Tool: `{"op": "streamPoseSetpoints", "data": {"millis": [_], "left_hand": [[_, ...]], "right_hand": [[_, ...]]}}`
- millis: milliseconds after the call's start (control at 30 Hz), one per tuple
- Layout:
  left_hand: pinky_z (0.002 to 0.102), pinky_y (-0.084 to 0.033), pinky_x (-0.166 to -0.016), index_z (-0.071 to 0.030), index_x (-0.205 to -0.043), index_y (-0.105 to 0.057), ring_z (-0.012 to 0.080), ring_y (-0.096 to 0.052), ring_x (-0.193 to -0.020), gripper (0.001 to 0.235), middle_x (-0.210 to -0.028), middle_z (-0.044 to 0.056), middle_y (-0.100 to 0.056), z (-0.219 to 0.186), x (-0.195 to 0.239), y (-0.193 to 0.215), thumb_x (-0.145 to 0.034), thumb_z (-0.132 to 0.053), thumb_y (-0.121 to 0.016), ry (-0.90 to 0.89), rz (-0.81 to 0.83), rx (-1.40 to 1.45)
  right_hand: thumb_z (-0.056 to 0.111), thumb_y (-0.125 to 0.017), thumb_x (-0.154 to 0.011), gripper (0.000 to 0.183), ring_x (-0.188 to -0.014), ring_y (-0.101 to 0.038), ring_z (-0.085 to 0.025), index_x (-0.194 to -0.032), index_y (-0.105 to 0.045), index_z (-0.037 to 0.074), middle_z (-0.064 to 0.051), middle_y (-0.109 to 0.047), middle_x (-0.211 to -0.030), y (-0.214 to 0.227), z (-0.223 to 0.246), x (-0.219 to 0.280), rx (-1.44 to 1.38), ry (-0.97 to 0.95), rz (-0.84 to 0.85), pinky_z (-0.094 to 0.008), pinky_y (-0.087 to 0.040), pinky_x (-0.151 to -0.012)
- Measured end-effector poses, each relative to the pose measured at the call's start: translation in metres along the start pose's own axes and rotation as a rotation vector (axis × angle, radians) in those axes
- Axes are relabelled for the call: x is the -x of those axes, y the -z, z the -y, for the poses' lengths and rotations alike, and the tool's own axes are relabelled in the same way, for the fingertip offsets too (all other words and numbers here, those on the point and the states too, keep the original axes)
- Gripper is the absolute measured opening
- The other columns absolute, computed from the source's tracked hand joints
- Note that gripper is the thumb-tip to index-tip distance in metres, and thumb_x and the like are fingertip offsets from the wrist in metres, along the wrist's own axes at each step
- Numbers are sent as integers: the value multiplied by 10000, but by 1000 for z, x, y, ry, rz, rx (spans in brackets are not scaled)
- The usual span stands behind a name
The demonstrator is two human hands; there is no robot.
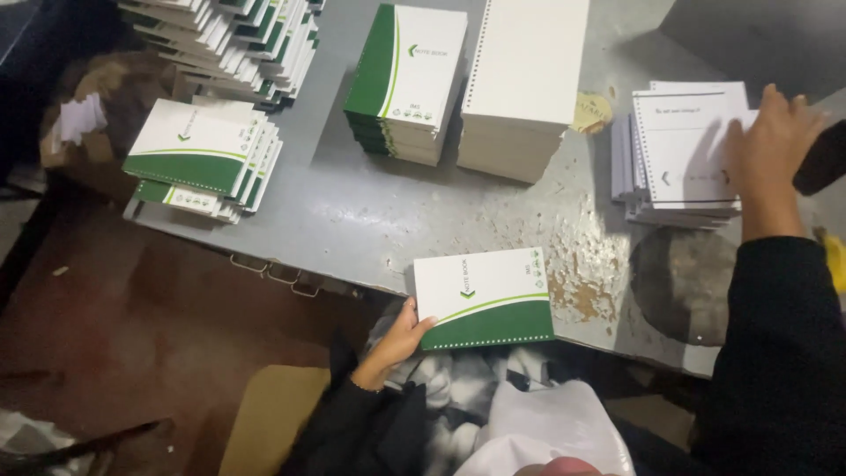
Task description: Manually aligning notebook covers with stacks of paper and stacking them for further processing.
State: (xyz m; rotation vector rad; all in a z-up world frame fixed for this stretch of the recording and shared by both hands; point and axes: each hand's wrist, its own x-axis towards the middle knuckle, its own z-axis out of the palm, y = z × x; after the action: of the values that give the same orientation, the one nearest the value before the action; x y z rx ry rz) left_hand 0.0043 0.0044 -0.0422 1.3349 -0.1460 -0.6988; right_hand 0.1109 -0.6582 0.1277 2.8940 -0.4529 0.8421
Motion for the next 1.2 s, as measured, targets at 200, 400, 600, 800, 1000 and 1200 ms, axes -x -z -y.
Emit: {"op": "streamPoseSetpoints", "data": {"millis": [200,400,600,800,1000,1200], "left_hand": [[332,-465,-1119,-14,-1464,-296,190,-483,-1383,636,-1510,128,-479,-23,6,-12,-968,-246,-618,81,-53,-74],[353,-487,-1105,-36,-1511,-255,211,-500,-1382,694,-1542,137,-470,-26,6,-12,-960,-251,-618,120,-42,-91],[335,-430,-1121,-12,-1449,-353,192,-497,-1342,661,-1457,127,-508,18,-17,4,-945,-298,-672,-91,-100,-170],[341,-396,-1137,-5,-1441,-382,191,-485,-1344,651,-1455,129,-510,22,-19,4,-950,-320,-672,-144,-46,-260],[503,-499,-1064,10,-1493,-259,310,-579,-1285,566,-1366,301,-581,4,-9,11,-1035,-56,-584,-16,5,42],[521,-525,-1026,29,-1490,-254,354,-589,-1274,579,-1370,329,-577,14,-11,2,-1013,-5,-580,-27,-33,68]], "right_hand": [[128,-753,-1013,607,-1338,-476,-570,-1513,-574,-166,-368,-652,-1428,54,43,7,6,77,3,-727,-203,-1033],[73,-690,-1034,617,-1430,-381,-494,-1557,-412,-102,-333,-477,-1548,147,157,64,-182,-53,132,-643,-150,-1141],[91,-601,-1062,517,-1476,-373,-488,-1524,-445,-82,-327,-407,-1584,165,232,192,-613,-6,-72,-559,-307,-1204],[198,-585,-1131,757,-1614,-246,-399,-1674,-63,130,-151,-151,-1745,178,247,257,-743,-357,-275,-500,-288,-1306],[111,-611,-1055,461,-1435,-412,-490,-1487,-533,-28,-272,-505,-1525,114,212,287,-442,-194,-81,-643,-242,-1179],[268,-476,-1089,511,-1494,-357,-440,-1491,-499,-46,-268,-451,-1578,76,217,331,-300,-95,-205,-562,-213,-1235]]}}
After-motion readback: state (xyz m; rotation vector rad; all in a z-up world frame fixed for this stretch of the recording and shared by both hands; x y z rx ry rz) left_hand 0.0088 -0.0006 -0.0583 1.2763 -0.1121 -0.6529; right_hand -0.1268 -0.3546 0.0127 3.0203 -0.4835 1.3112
